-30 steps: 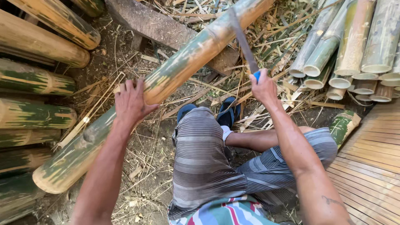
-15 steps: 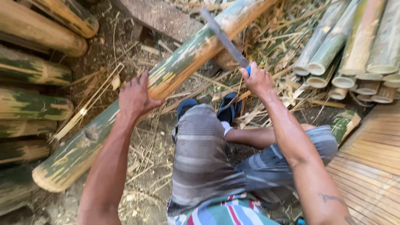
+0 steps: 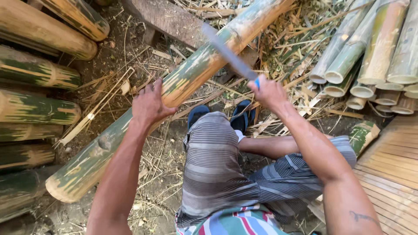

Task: The person sits on the ground and uses a machete to peel the outer green layer off a long bamboo pole. They hold the bamboo with their left hand and repeatedly strike the surface with the machete in their right hand, removing strips of the outer skin.

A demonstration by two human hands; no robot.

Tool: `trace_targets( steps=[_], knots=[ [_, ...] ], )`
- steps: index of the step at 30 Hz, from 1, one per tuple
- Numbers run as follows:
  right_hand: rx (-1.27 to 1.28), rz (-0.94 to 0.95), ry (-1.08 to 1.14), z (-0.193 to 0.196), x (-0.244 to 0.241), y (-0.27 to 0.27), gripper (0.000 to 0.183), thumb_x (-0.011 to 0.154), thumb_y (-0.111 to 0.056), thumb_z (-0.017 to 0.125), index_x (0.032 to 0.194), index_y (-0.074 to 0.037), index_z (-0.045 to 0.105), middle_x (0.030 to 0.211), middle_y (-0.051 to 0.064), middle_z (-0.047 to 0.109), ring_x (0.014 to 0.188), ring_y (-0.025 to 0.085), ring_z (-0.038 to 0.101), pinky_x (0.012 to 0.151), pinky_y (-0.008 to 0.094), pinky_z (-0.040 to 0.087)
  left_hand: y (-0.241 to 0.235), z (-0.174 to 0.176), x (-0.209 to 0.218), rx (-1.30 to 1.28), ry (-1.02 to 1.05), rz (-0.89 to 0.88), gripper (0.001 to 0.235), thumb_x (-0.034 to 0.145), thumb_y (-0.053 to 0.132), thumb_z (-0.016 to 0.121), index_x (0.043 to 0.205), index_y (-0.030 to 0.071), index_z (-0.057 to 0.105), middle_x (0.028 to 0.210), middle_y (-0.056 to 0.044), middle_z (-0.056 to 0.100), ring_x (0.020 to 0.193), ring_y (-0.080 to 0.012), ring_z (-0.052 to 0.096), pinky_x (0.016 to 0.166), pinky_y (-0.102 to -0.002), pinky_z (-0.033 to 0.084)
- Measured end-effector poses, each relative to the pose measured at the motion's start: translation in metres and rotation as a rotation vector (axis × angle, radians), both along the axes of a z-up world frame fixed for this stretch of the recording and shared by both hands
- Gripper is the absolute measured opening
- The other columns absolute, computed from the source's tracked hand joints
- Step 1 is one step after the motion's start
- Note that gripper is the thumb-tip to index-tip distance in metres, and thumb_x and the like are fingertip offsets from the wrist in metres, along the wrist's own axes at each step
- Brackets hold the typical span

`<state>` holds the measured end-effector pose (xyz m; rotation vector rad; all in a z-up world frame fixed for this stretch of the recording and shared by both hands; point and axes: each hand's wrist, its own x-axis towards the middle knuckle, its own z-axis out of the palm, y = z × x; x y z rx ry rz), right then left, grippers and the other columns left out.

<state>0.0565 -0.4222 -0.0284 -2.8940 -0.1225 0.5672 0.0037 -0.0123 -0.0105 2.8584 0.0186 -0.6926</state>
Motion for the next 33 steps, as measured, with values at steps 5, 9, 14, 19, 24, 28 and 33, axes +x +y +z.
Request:
trace_targets(
  steps=[5,9,14,19,24,28,33],
  knots=[
    [-0.077,-0.076,0.072,-0.009,0.027,-0.039,0.048,0.112,-0.047,0.032,0.105,-0.004,0.052,0.072,0.015,0.068,0.06,0.032,0.068,0.053,0.05,0.056,-0.001,0.005,-0.005,0.021,0.003,-0.004,0.116,0.07,0.069,0.082,0.155,0.011,0.029,0.117,-0.026,0.059,0.095,-0.0361,0.067,0.076,-0.051,0.061],
    [0.063,-0.471,-0.153,-0.01,0.064,-0.086,0.059,0.118,-0.056,0.034,0.105,-0.004,0.058,0.075,0.006,0.059,0.061,0.019,0.056,0.057,0.041,0.049,-0.008,0.015,-0.001,0.049,-0.015,-0.018,0.112,0.072,0.069,0.081,0.153,0.011,0.03,0.114,-0.025,0.06,0.097,-0.0374,0.066,0.08,-0.053,0.059],
    [0.151,-0.327,-0.007,-0.009,0.031,-0.031,0.047,0.11,-0.048,0.034,0.108,-0.004,0.051,0.074,0.009,0.062,0.06,0.028,0.062,0.051,0.047,0.054,0.003,0.012,0.009,-0.037,0.074,0.021,0.114,0.068,0.071,0.081,0.153,0.012,0.033,0.118,-0.024,0.061,0.101,-0.0353,0.066,0.08,-0.049,0.061],
    [-0.009,0.319,-0.107,-0.016,-0.009,0.023,0.055,0.104,-0.059,0.042,0.101,-0.004,0.051,0.074,0.017,0.069,0.065,0.033,0.073,0.054,0.045,0.055,0.01,0.004,0.011,-0.046,-0.002,-0.018,0.124,0.063,0.073,0.084,0.157,0.012,0.028,0.122,-0.024,0.06,0.101,-0.0359,0.066,0.082,-0.048,0.06],
    [0.139,-0.1,-0.248,-0.036,0.034,-0.013,0.047,0.112,-0.053,0.044,0.105,-0.007,0.053,0.077,0.02,0.067,0.07,0.043,0.068,0.057,0.056,0.054,0.01,0.001,0.005,-0.017,0.063,0.024,0.125,0.064,0.073,0.08,0.161,0.013,0.028,0.125,-0.024,0.061,0.105,-0.0349,0.068,0.084,-0.047,0.063],
    [0.198,0.105,-0.121,-0.048,0.003,0.003,0.046,0.107,-0.051,0.045,0.102,-0.006,0.052,0.071,0.016,0.064,0.061,0.038,0.065,0.056,0.055,0.053,0.008,0.003,0.013,-0.058,-0.001,0.0,0.122,0.065,0.074,0.082,0.157,0.01,0.031,0.128,-0.026,0.058,0.108,-0.0377,0.065,0.084,-0.051,0.059],
    [0.112,-0.087,-0.161,-0.047,0.027,-0.018,0.041,0.109,-0.043,0.04,0.102,-0.005,0.052,0.064,0.01,0.06,0.053,0.029,0.061,0.051,0.05,0.051,0.012,-0.001,0.013,-0.059,0.03,0.012,0.124,0.064,0.073,0.081,0.159,0.012,0.03,0.125,-0.026,0.061,0.107,-0.0379,0.067,0.09,-0.051,0.059]
  ],
)
